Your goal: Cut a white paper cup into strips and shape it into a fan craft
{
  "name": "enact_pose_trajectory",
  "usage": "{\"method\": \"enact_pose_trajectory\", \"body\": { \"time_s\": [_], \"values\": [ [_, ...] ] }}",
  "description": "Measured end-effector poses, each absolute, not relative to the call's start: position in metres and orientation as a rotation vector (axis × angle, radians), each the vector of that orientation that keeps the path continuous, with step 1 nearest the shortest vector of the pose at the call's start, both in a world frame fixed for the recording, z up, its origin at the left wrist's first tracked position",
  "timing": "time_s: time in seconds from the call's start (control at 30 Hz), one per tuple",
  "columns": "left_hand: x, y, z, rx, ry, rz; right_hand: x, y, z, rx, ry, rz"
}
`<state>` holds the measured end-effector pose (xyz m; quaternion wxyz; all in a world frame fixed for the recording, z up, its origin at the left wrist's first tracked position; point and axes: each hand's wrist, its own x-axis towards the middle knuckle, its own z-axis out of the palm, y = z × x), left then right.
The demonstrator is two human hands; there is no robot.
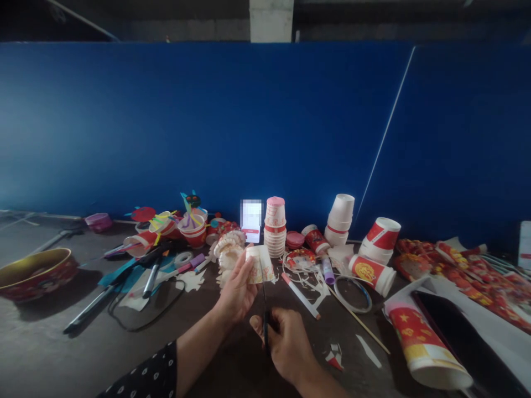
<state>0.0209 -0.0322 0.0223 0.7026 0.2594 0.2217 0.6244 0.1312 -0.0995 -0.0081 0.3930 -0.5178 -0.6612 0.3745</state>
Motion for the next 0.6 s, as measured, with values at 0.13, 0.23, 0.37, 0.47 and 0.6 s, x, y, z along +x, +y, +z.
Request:
{"method": "enact_pose_trajectory", "body": {
  "time_s": [0.13,0.23,0.37,0.47,0.6],
  "values": [
    [0.0219,-0.0338,0.0206,0.604,0.475,1.38,0.132,-0.0989,-0.0089,-1.319,-1.673,0.944],
    [0.0226,-0.0349,0.0205,0.616,0.469,1.383,0.1322,-0.0983,-0.0087,-1.322,-1.671,0.945],
    [0.023,-0.0365,0.0216,0.625,0.465,1.367,0.1324,-0.0983,-0.0071,-1.331,-1.67,0.941],
    [0.0231,-0.0374,0.0215,0.637,0.445,1.349,0.1324,-0.0986,-0.0056,-1.353,-1.673,0.917],
    [0.0234,-0.0381,0.0207,0.647,0.44,1.344,0.1313,-0.0988,-0.0037,-1.359,-1.658,0.927]
  ]
}}
